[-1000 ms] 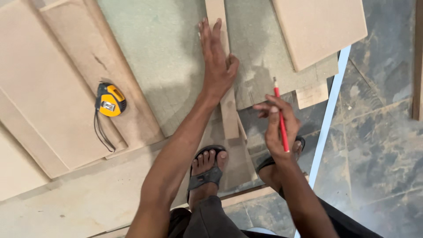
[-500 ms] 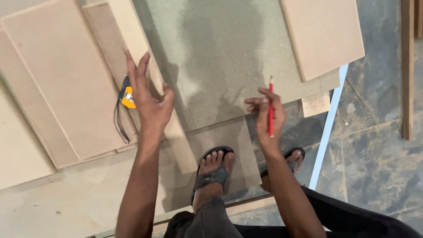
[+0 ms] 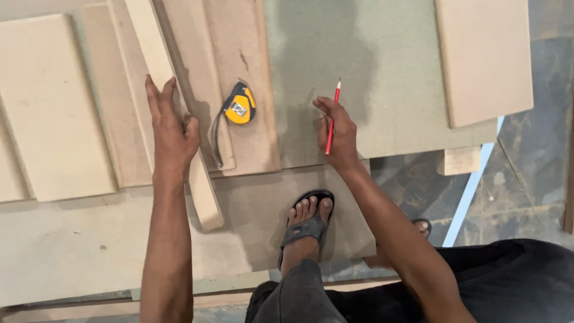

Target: The person uses a tape measure and a pencil to mark wood panels while working on the floor.

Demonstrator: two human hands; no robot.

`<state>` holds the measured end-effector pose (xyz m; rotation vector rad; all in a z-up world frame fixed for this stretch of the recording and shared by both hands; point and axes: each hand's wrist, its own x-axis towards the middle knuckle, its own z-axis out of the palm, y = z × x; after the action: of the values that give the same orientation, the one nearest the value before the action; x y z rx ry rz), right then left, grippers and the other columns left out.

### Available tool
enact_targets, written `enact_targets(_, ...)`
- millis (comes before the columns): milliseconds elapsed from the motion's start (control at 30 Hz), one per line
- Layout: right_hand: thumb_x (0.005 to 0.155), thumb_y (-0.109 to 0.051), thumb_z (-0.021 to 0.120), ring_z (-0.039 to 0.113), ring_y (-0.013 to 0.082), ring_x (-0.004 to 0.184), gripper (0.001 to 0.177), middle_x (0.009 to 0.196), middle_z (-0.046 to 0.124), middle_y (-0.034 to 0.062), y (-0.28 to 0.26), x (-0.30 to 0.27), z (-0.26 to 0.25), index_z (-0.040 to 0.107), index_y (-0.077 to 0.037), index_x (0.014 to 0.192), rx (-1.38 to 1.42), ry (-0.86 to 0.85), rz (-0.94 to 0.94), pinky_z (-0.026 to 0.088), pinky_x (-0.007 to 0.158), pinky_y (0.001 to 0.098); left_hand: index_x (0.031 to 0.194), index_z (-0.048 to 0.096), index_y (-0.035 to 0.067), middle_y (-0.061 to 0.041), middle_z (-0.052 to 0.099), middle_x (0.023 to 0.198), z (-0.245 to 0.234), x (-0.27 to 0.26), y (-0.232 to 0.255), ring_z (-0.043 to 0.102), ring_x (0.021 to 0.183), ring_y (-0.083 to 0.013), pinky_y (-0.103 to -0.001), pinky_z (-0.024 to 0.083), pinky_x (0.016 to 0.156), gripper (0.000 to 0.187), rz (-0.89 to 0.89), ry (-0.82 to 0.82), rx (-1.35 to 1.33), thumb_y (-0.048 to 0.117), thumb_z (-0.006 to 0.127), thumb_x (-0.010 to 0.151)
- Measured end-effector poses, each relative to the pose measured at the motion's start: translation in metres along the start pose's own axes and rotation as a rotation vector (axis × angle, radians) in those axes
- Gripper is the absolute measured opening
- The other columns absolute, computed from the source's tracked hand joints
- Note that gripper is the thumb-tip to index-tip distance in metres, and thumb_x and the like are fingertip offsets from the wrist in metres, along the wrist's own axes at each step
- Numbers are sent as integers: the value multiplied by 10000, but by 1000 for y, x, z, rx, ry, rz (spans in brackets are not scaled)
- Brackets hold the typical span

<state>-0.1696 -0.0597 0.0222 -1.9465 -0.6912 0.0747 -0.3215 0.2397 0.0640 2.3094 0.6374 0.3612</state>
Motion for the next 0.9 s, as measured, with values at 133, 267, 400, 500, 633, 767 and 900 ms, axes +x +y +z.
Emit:
enact_targets(133,1004,14,603,585,368,1321,406,1401,603,189,15,9,24,544,-11,1405,-186,-71,-66,481,1123,438,1605,359,90,-318,72,1697,-3,-3,-32,224,1564,-503,-479,462,1075,782,-133,-14,60,-66,548,863)
enact_targets(267,921,26,632,501,372,1413,482,1465,584,176,20,4,32,544,-28,1392,-312,-106,-145,373,1155,492,1636,379,80,-332,106,1673,1,-1,-50,189,1555,-525,-598,240,1263,818,-65,3,326,-25,610,859)
enact_targets(400,928,-1,644,468,375,1419,493,1493,560,190,22,7,35,537,-24,1408,-354,-132,-146,325,1181,526,1641,404,84,-342,141,1697,18,0,-30,161,1565,-517,-656,151,1248,775,-27,32,455,10,652,911)
enact_targets(500,922,-21,649,453,375,1438,470,1511,550,182,21,11,34,545,-26,1381,-403,-148,-142,307,1189,539,1600,380,44,-219,295,1686,45,-1,2,242,1570,-435,-605,202,1283,785,110,-74,272,139,733,905)
enact_targets(633,923,-35,654,446,366,1446,451,1535,529,165,24,10,35,560,-32,1364,-397,-177,-93,304,1213,537,1543,369,-27,-249,356,1605,83,4,23,290,1509,-440,-601,228,1220,852,113,-147,240,350,806,916)
enact_targets(767,895,-59,665,439,367,1437,443,1539,520,155,27,14,35,577,-49,1329,-436,-200,-72,291,1206,548,1538,381,-39,-237,421,1572,92,9,22,324,1510,-426,-614,240,1235,905,134,-111,303,391,831,881)
enact_targets(900,908,-69,674,443,350,1437,428,1549,514,142,28,16,36,583,-64,1326,-430,-229,-45,296,1214,536,1532,394,-50,-258,443,1546,94,9,24,326,1514,-424,-611,250,1244,900,108,-113,340,391,836,883)
